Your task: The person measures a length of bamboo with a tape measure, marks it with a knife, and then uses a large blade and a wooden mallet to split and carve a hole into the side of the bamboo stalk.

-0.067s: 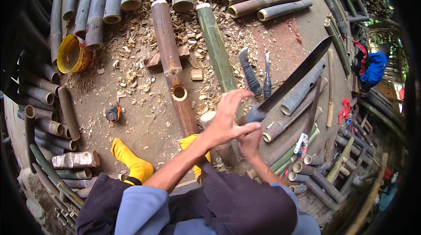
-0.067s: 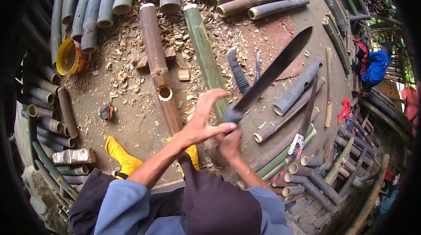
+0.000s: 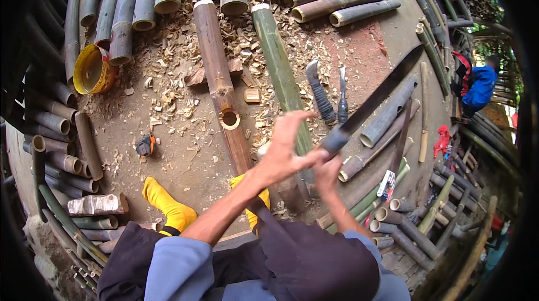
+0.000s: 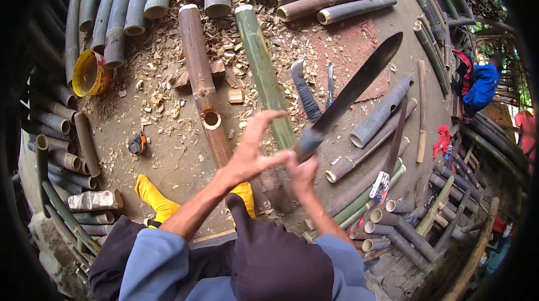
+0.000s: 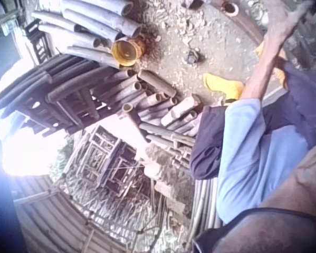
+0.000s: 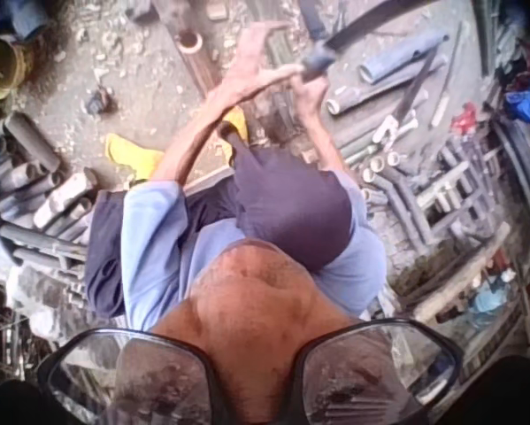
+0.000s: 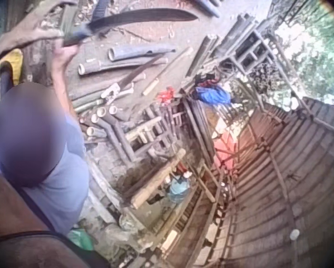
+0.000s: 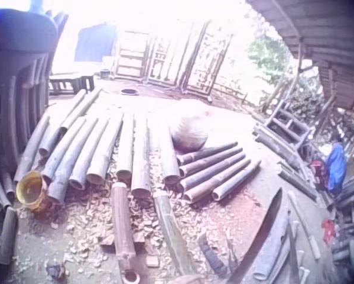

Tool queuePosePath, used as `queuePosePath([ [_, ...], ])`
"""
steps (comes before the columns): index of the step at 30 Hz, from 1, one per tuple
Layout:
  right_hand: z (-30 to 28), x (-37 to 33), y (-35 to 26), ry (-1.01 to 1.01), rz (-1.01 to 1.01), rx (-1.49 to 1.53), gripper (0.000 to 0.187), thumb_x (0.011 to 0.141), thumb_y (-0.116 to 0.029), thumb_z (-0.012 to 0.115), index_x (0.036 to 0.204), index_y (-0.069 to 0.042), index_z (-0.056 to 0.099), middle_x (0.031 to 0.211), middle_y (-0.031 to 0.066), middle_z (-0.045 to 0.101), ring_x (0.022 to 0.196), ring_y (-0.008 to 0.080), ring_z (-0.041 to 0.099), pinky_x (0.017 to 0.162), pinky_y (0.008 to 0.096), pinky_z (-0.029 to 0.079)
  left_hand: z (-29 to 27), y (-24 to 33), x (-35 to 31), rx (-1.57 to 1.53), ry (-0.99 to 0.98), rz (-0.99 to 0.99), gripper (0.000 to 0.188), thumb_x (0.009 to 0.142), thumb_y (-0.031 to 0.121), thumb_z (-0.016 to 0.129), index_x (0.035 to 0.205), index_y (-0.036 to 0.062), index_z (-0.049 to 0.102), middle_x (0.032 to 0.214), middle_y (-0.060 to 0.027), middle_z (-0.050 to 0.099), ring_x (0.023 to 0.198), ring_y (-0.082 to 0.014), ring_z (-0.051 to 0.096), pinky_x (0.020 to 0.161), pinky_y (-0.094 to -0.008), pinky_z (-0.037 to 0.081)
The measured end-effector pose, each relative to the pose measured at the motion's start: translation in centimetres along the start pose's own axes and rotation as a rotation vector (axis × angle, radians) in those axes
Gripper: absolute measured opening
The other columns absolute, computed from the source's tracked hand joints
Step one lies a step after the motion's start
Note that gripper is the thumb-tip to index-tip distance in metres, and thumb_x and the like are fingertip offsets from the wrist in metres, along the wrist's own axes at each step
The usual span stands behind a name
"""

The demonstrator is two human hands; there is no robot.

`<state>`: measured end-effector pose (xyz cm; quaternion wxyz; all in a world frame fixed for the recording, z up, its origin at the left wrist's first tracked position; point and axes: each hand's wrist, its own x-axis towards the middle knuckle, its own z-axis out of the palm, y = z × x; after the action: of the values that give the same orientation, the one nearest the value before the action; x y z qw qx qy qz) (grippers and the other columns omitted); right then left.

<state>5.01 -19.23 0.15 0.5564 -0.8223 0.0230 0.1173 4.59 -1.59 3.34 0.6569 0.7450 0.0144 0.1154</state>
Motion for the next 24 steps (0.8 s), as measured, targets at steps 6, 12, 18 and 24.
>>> queuePosePath([
  [6,-8.3,15.6,7.0,0.34,0.006,-0.71,0.045,0.065,-0.028,0.068,0.091,0.006,0.056,0.081,0.023,0.061,0.075,0.0361,0.061,0.071,0.044,0.045,-8.1,-8.9,-5.2,0.22,0.55,-0.533,0.032,0.073,0.021,0.075,0.086,0.0016,0.053,0.077,-0.0041,0.056,0.067,-0.0116,0.051,0.062,-0.0263,0.045],
  [12,-11.0,20.3,11.1,0.333,0.064,-1.09,0.046,0.073,-0.029,0.067,0.102,0.004,0.056,0.094,0.0238,0.059,0.093,0.0359,0.058,0.08,0.0425,0.045,-9.6,-12.2,-5.2,0.198,0.407,-0.731,0.04,0.069,0.031,0.077,0.076,0.0007,0.053,0.066,-0.0059,0.055,0.062,-0.0149,0.052,0.06,-0.0293,0.045],
  [18,5.1,12.9,0.5,-0.168,-0.881,-0.59,0.021,0.075,-0.001,0.056,0.096,0.002,0.058,0.082,0.0183,0.058,0.07,0.0296,0.059,0.066,0.0366,0.049,-9.7,-12.6,-7.4,0.163,0.553,-0.701,0.02,0.081,0.016,0.064,0.078,0.0002,0.052,0.063,-0.0048,0.052,0.059,-0.0137,0.049,0.055,-0.0303,0.042],
  [24,15.3,12.0,3.6,-0.47,-0.837,-0.933,0.03,0.076,-0.001,0.051,0.106,-0.001,0.051,0.111,0.0236,0.051,0.104,0.039,0.049,0.081,0.048,0.047,-8.5,-10.4,-11.5,0.356,0.625,-0.576,0.025,0.071,0.01,0.068,0.089,-0.0014,0.054,0.087,-0.0099,0.055,0.072,-0.0191,0.056,0.067,-0.0327,0.048],
])
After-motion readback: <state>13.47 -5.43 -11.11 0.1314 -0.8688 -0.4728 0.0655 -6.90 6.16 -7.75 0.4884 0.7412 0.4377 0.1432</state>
